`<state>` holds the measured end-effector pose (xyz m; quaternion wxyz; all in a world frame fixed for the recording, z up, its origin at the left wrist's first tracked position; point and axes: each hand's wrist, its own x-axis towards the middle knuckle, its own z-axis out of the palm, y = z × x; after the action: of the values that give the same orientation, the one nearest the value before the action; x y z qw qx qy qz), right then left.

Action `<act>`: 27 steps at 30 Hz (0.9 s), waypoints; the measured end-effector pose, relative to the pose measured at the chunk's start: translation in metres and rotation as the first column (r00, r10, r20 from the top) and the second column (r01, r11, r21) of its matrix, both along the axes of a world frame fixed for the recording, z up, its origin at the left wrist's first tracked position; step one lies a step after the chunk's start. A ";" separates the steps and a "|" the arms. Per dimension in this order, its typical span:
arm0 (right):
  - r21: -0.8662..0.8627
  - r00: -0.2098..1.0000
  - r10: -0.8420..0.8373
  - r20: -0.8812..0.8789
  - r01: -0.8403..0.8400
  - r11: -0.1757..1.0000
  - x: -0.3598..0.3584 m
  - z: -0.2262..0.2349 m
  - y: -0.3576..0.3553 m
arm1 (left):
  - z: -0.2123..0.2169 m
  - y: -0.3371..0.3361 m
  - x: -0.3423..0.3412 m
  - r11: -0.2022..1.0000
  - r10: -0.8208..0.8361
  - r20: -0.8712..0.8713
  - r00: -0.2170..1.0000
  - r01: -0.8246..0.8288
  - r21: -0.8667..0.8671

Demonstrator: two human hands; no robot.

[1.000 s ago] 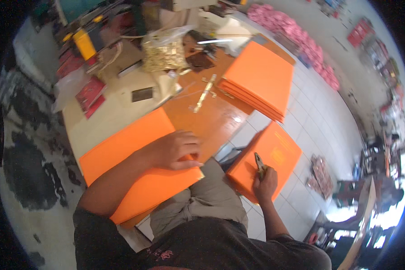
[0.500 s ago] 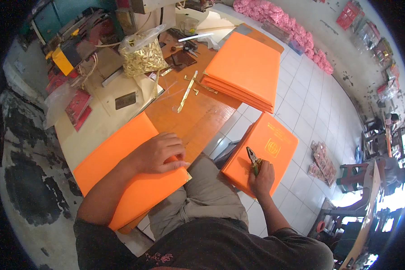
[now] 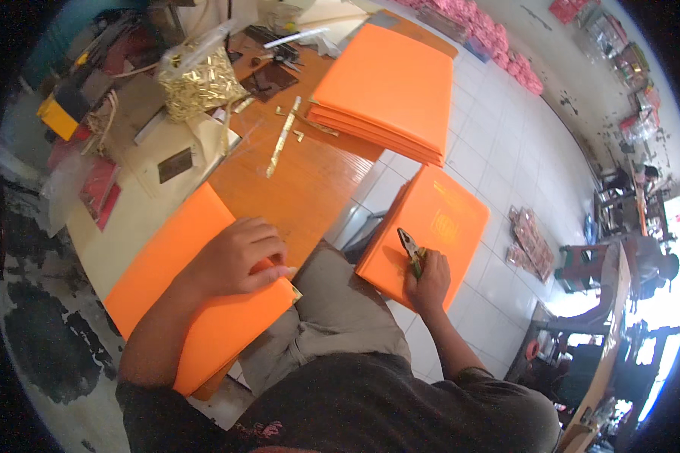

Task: The person attaches metal corner protectors to orange plastic folder covers using pliers to crimp them. They pick up covers from a stack, retrieve metal pieces from a small bag, place them onto the corners, and press them firmly with the tool.

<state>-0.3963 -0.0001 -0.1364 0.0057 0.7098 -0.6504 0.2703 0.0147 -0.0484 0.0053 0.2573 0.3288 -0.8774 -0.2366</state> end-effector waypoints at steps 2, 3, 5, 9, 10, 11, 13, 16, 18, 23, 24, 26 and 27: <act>0.012 1.000 -0.007 0.000 0.007 1.000 0.000 0.001 0.000 | 0.002 0.000 -0.001 1.000 0.003 0.012 1.000 -0.003 0.015; 0.012 1.000 -0.013 0.010 0.013 1.000 0.000 0.000 -0.001 | 0.002 0.000 -0.001 1.000 0.008 0.012 1.000 -0.009 0.019; 0.017 1.000 -0.021 -0.001 0.021 1.000 -0.001 -0.002 -0.003 | 0.001 -0.001 -0.003 1.000 0.015 0.011 1.000 -0.016 0.023; 0.046 0.999 -0.034 0.009 0.034 0.998 0.000 0.000 0.001 | 0.002 0.000 -0.003 0.998 0.033 0.018 0.999 -0.034 0.044; 0.053 0.999 -0.032 0.012 0.031 0.998 -0.002 -0.001 0.001 | 0.001 0.000 -0.003 0.999 0.035 0.015 0.999 -0.036 0.039; 0.050 1.000 -0.022 0.016 0.021 0.999 -0.002 -0.001 0.001 | 0.001 0.002 -0.003 0.998 0.042 0.017 0.999 -0.043 0.036; 0.037 1.000 -0.020 0.005 0.019 0.999 -0.002 -0.001 0.000 | 0.000 0.001 -0.003 0.998 0.038 0.002 0.999 -0.038 0.041; 0.017 1.000 -0.005 0.001 0.005 1.000 0.001 0.002 0.002 | 0.000 0.001 -0.003 0.998 0.033 0.007 0.999 -0.033 0.059; 0.001 1.000 0.000 0.007 0.000 1.000 0.001 0.002 0.001 | 0.000 0.000 -0.004 0.998 0.031 0.014 0.999 -0.032 0.056; 0.024 1.000 -0.012 0.027 0.011 1.000 0.002 0.001 -0.001 | -0.001 0.001 -0.002 0.999 0.030 0.016 0.999 -0.030 0.009; 0.015 1.000 -0.016 0.021 0.015 1.000 0.001 0.000 -0.001 | -0.001 0.001 -0.002 1.000 0.027 0.020 0.999 -0.027 0.014; -0.006 1.000 -0.025 0.009 0.025 1.000 -0.002 -0.004 0.000 | -0.001 0.001 -0.003 1.000 0.018 0.028 0.999 -0.018 0.023; 0.001 1.000 -0.022 0.009 0.022 1.000 -0.003 -0.005 0.000 | -0.001 0.002 -0.003 1.000 0.021 0.030 0.999 -0.022 0.012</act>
<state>-0.3996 -0.0001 -0.1412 0.0055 0.7013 -0.6584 0.2733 0.0114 -0.0467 0.0042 0.2446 0.3434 -0.8760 -0.2344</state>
